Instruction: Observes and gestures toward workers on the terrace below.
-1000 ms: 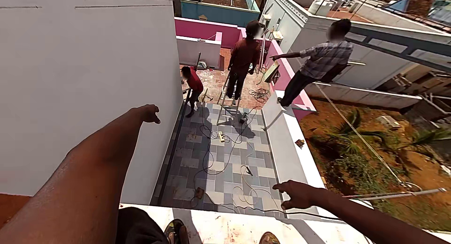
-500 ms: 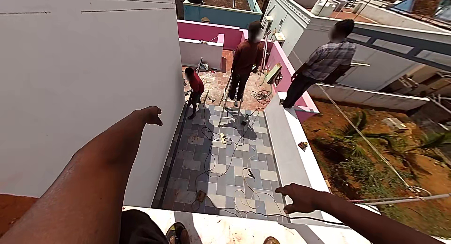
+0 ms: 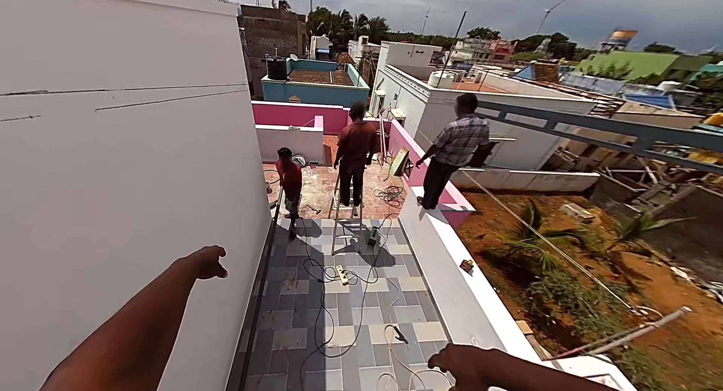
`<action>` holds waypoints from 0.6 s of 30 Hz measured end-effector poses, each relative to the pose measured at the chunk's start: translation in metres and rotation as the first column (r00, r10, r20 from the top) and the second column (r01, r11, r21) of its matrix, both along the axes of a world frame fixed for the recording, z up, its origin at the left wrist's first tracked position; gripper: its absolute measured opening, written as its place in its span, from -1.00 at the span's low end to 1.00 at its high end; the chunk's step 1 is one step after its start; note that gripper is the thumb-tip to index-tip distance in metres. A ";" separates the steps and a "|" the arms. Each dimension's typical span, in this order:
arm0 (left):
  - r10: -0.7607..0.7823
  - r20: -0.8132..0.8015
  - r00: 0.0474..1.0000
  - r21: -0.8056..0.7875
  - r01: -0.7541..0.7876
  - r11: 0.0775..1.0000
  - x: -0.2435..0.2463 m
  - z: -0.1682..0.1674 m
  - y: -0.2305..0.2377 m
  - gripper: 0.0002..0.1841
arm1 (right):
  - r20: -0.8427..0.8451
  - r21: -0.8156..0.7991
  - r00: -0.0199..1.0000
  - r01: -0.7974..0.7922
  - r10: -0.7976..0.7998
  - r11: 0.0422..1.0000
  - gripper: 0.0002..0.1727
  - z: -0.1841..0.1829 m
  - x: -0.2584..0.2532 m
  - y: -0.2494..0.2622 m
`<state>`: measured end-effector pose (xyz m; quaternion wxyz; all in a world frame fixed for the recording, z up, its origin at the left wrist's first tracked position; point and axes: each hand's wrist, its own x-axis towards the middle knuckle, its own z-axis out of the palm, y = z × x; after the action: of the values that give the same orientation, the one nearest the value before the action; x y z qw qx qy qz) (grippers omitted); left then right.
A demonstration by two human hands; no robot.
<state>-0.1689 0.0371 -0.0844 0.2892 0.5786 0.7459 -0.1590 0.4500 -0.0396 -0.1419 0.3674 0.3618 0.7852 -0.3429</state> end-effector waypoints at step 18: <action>0.014 0.000 1.000 0.026 -0.014 1.000 0.007 0.006 -0.009 -0.21 | 0.078 -0.022 0.997 0.006 -0.005 1.000 -0.21 0.012 -0.007 -0.006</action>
<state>-0.1620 0.0281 -0.0783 0.2825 0.5769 0.7521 -0.1474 0.4425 -0.0459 -0.1301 0.4009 0.3729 0.7654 -0.3382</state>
